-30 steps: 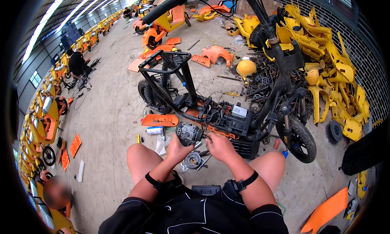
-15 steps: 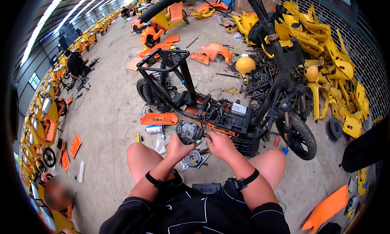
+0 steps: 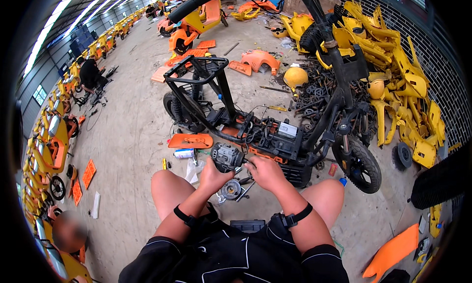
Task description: The person connects wires to a motorcycle engine and frame by hand and secures components using a power drill.
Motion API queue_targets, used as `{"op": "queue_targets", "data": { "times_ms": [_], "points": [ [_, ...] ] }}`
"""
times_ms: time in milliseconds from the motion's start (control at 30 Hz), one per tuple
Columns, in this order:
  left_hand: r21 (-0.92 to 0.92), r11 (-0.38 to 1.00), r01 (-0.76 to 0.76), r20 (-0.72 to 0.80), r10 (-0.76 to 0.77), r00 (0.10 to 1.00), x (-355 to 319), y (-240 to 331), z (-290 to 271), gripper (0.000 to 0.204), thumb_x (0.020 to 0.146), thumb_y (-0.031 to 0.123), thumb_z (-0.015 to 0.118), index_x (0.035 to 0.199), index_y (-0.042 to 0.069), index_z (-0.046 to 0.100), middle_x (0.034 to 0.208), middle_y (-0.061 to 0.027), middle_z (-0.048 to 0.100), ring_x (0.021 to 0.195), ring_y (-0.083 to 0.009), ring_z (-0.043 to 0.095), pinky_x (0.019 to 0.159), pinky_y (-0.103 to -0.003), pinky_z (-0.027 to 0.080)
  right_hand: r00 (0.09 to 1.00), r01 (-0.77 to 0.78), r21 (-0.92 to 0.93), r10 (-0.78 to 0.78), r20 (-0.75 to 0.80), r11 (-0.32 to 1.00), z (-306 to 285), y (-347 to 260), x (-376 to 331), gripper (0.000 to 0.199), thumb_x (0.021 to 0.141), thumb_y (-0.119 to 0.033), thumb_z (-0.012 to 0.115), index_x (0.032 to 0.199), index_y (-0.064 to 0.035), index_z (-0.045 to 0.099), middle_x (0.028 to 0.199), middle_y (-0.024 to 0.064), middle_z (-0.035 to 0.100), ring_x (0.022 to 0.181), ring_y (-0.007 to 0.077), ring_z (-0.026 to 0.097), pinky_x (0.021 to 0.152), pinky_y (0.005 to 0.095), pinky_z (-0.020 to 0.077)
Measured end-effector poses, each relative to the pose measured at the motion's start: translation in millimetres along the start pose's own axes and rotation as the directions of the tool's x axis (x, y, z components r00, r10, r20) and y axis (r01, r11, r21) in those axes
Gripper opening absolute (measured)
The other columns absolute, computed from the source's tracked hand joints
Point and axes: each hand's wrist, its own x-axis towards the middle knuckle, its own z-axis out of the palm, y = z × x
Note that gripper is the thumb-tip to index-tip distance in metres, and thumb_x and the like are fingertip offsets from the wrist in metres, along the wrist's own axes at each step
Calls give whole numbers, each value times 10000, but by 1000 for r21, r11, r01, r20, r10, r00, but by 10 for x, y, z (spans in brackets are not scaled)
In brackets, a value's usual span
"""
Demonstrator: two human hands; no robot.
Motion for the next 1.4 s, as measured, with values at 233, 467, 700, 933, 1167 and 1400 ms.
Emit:
{"op": "queue_targets", "data": {
  "times_ms": [233, 467, 700, 933, 1167, 1400],
  "points": [
    [-45, 997, 61, 15, -61, 998, 16, 11, -13, 760, 651, 317, 870, 1177, -67, 479, 1047, -267, 692, 983, -414, 695, 847, -459, 548, 999, 24, 10, -24, -28, 1000, -32, -28, 16, 216, 970, -253, 651, 1027, -50, 696, 898, 156, 702, 866, 372, 679, 738, 465, 524],
    [-24, 997, 73, 36, -72, 997, 16, 39, -54, 760, 648, 311, 869, 1183, -66, 482, 1073, -262, 681, 1016, -398, 689, 869, -448, 542, 1000, 26, 7, -26, -16, 1000, -35, -38, 18, 213, 969, -248, 649, 1021, -48, 700, 898, 161, 707, 867, 375, 678, 741, 465, 523],
    [-3, 1000, 5, 18, -5, 1000, 18, -19, -22, 755, 653, 330, 866, 1158, -65, 468, 1011, -276, 691, 953, -435, 694, 823, -470, 552, 999, 27, -41, -27, 18, 999, -15, 19, 12, 248, 967, -276, 658, 1021, -39, 708, 881, 178, 708, 852, 384, 683, 742, 477, 528],
    [24, 1000, -7, 88, 5, 996, -11, -2, -63, 788, 675, 353, 841, 1206, -79, 450, 1003, -303, 698, 944, -473, 690, 822, -495, 553, 994, 2, 24, -5, 112, 1000, -51, 71, 1, 296, 950, -325, 690, 1016, -37, 722, 843, 175, 709, 811, 378, 688, 715, 461, 528],
    [-65, 998, -24, 118, 32, 993, 4, -31, -64, 820, 671, 342, 846, 1239, -97, 448, 1058, -305, 690, 1005, -440, 695, 869, -464, 550, 993, -28, 39, 24, 118, 999, -168, 14, 1, 289, 869, -315, 789, 961, -47, 734, 825, 151, 705, 779, 334, 688, 684, 407, 529],
    [-170, 984, -56, 151, 82, 985, 7, -211, 4, 815, 670, 345, 856, 1235, -98, 472, 1094, -297, 685, 1051, -400, 695, 904, -431, 542, 996, 42, 19, -44, 80, 999, -180, 44, -20, 367, 863, -407, 789, 939, -50, 752, 803, 133, 730, 733, 312, 707, 680, 388, 543]
  ]
}}
